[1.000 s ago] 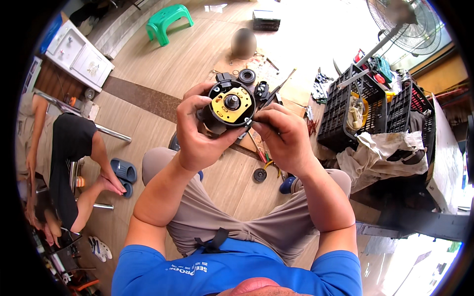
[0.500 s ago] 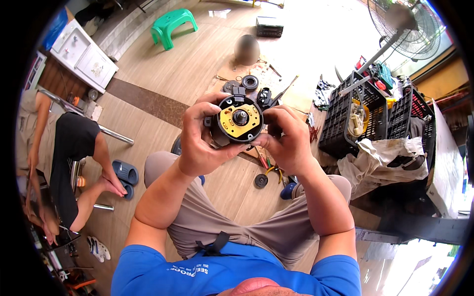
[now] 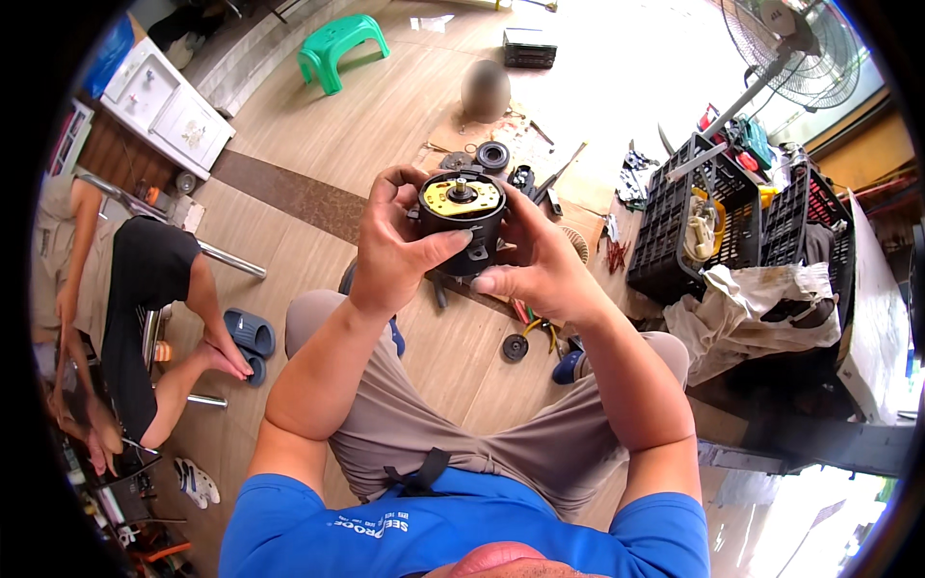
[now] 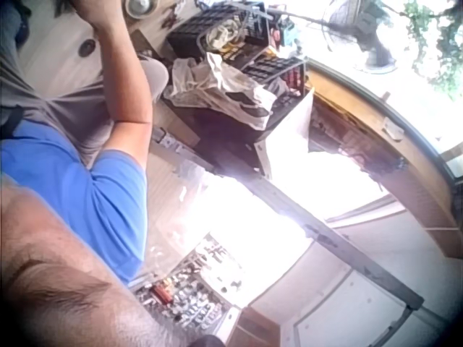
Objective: The person assembles a small motor by placing internal components into the housing, fitting the two halves together, and securing them with a screwdriver.
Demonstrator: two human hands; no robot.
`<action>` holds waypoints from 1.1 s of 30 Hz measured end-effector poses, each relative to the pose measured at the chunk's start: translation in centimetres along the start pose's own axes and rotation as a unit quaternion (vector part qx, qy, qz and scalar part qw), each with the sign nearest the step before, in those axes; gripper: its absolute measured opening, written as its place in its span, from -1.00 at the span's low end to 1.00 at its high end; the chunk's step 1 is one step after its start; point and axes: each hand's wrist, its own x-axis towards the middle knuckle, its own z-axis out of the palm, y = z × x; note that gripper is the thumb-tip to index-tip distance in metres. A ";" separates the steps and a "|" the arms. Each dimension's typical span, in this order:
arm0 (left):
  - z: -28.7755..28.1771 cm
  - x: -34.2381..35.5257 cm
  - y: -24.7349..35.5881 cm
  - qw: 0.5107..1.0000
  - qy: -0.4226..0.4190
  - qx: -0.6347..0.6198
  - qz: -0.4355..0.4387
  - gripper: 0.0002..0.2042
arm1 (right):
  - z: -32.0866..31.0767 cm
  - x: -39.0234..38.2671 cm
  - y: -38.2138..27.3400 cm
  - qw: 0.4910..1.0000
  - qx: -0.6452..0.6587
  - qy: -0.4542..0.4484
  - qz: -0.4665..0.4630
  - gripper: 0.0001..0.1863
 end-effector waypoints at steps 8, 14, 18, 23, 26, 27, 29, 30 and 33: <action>0.4 -0.5 -0.8 0.997 -0.027 0.073 0.019 -0.27 | 1.5 -0.2 2.8 0.980 -0.128 0.135 -0.077 -0.04; 0.1 -0.6 -1.1 0.987 -0.080 0.125 0.064 -0.12 | 1.6 -0.7 3.4 0.970 -0.150 0.133 -0.136 0.02; 0.1 -1.0 -1.0 0.987 -0.065 0.123 0.076 -0.11 | 1.8 -0.7 3.5 0.970 -0.146 0.129 -0.148 0.06; 0.0 -0.9 -0.2 0.980 -0.078 0.182 0.013 -0.14 | 1.7 -0.9 3.6 0.972 -0.134 0.118 -0.153 0.09; -0.5 -1.1 0.0 0.981 -0.085 0.173 -0.022 -0.16 | 1.9 -1.0 3.6 0.975 -0.123 0.106 -0.154 0.11; -0.6 -1.1 0.1 0.981 -0.084 0.172 -0.022 -0.16 | 1.8 -1.1 3.7 0.975 -0.123 0.105 -0.153 0.11; -0.6 -1.1 0.4 0.965 -0.108 0.239 0.012 -0.16 | 1.7 -1.2 4.2 0.970 -0.147 0.111 -0.156 0.14; -0.6 -1.2 0.5 0.965 -0.105 0.239 0.012 -0.16 | 1.7 -1.3 4.3 0.971 -0.147 0.109 -0.155 0.14; -0.5 -1.2 0.4 0.969 -0.103 0.225 0.024 -0.17 | 1.8 -1.3 4.4 0.969 -0.149 0.100 -0.168 0.15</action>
